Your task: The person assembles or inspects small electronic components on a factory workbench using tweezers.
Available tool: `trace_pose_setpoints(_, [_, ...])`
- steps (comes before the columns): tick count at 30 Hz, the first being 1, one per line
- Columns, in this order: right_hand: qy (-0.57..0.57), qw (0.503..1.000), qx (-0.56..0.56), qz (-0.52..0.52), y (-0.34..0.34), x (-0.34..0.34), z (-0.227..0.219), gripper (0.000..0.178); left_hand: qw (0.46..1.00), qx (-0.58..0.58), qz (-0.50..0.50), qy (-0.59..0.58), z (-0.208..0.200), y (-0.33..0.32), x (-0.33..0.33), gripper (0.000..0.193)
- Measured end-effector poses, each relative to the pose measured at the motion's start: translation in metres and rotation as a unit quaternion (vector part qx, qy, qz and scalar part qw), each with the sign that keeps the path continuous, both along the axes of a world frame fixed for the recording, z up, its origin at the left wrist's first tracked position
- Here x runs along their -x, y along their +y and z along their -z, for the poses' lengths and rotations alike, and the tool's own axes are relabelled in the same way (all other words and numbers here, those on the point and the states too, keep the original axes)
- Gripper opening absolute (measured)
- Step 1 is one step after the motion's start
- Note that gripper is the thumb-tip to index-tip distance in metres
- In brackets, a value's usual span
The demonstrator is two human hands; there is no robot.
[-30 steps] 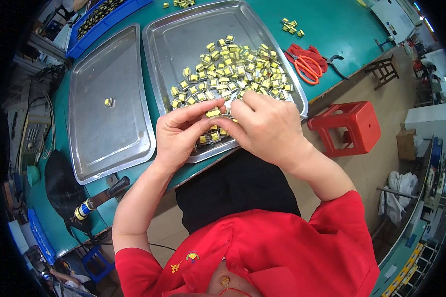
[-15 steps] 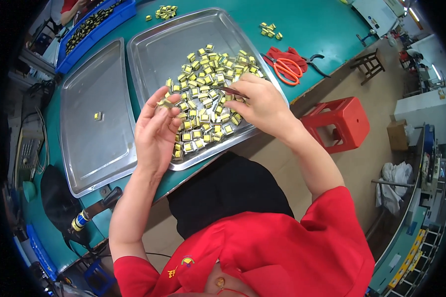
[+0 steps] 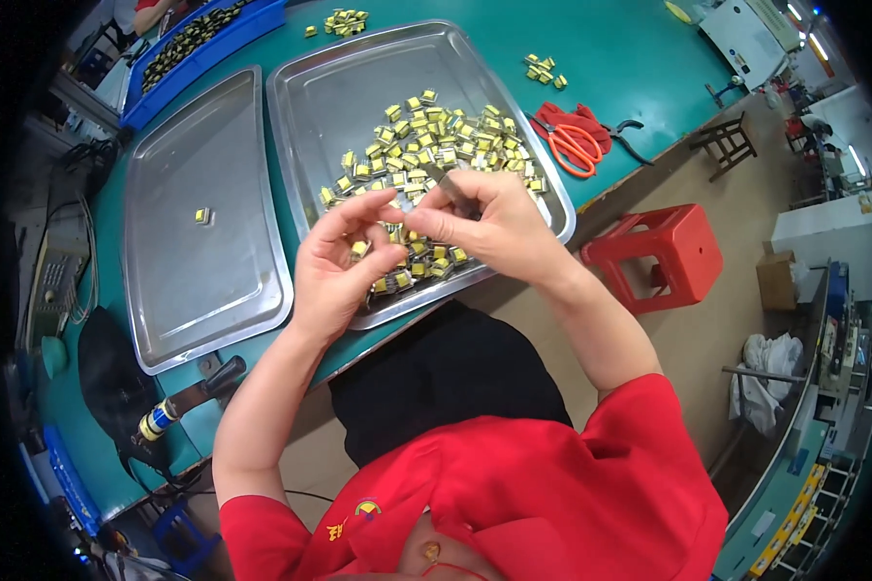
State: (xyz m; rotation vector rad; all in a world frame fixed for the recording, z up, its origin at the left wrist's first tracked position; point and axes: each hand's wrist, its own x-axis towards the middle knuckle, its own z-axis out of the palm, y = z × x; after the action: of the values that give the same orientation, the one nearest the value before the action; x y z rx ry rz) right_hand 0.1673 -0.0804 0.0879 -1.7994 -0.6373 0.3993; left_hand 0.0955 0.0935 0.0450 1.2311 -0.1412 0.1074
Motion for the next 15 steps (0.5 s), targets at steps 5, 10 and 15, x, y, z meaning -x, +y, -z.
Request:
trace_pose_setpoints(5, [0.112, 0.991, -0.073, 0.009, 0.001, 0.012, 0.006, 0.017, 1.0, -0.029, -0.011, 0.002, 0.003, 0.004, -0.001, 0.031])
trace_pose_setpoints(10, [0.054, 0.992, -0.11, 0.01, 0.002, 0.021, 0.006, 0.034, 0.996, 0.071, -0.007, 0.062, -0.001, 0.001, 0.001, 0.028])
trace_pose_setpoints(15, [0.048, 0.992, -0.116, 0.028, 0.002, 0.023, 0.012, 0.031, 0.995, 0.067, 0.009, 0.068, 0.0, 0.003, 0.001, 0.028])
